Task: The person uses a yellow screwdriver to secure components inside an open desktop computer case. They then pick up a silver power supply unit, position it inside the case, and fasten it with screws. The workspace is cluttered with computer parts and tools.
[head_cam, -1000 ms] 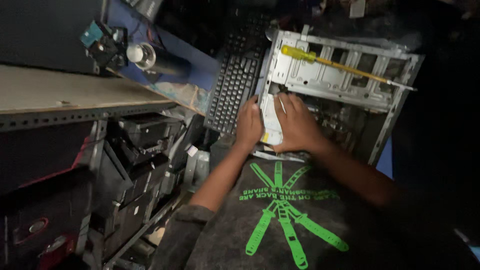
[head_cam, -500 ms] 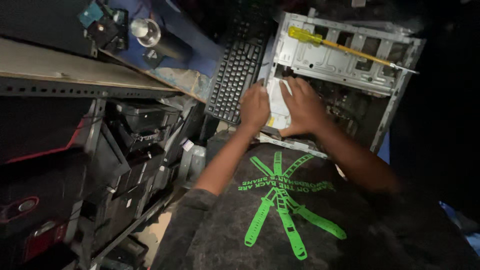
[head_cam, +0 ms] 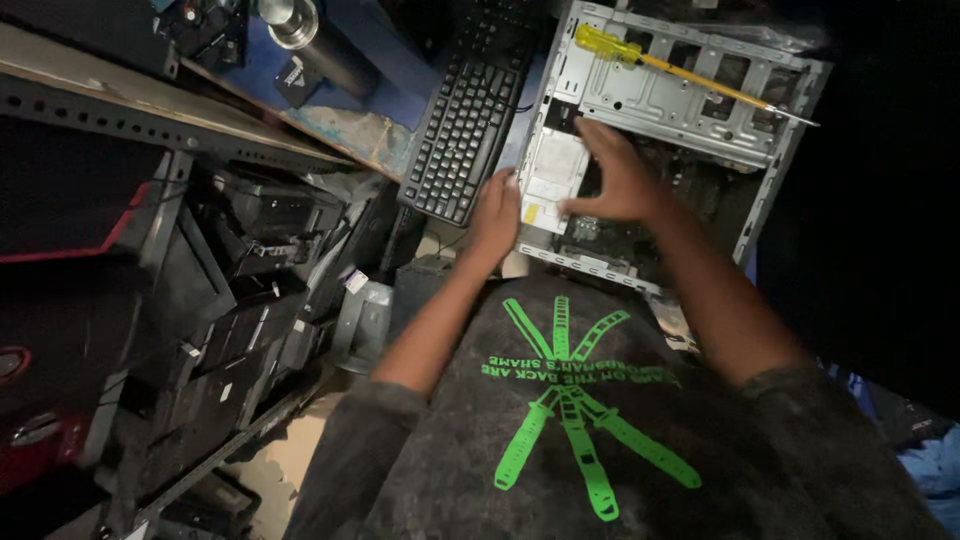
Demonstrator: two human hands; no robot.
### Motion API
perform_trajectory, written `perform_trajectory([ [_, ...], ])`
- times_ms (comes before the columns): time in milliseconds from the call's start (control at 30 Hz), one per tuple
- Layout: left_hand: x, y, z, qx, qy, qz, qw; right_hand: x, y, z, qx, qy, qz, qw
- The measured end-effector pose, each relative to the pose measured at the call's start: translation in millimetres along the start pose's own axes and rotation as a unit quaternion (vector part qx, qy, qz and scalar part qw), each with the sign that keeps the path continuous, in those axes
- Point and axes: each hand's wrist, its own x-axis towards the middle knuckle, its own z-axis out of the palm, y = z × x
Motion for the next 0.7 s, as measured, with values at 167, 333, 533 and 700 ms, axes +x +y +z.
perform_trajectory([
  [167, -33.9, -14.0, -0.6, -0.001, -0.007, 0.005, 1.0, -38.1, 44.4, 7.4, 0.056, -0.025, 0.166, 0.984],
  [333, -35.5, -12.3, 2.8, 0.01, 0.025, 0.034, 0.999, -59.2, 92.1, 66.7, 0.22, -0.075, 0.365, 0.902],
  [533, -33.8, -7.7, -2.8, 0.073, 0.001, 0.028, 0.997, -55.5, 107.1, 97.0, 0.061, -0.114, 0.293, 0.947],
  [700, -26.4, 5.3, -2.5, 0.052, -0.014, -0.003, 0.999, -48.8, 73.6, 66.9, -0.039, -0.066, 0.135, 0.988],
])
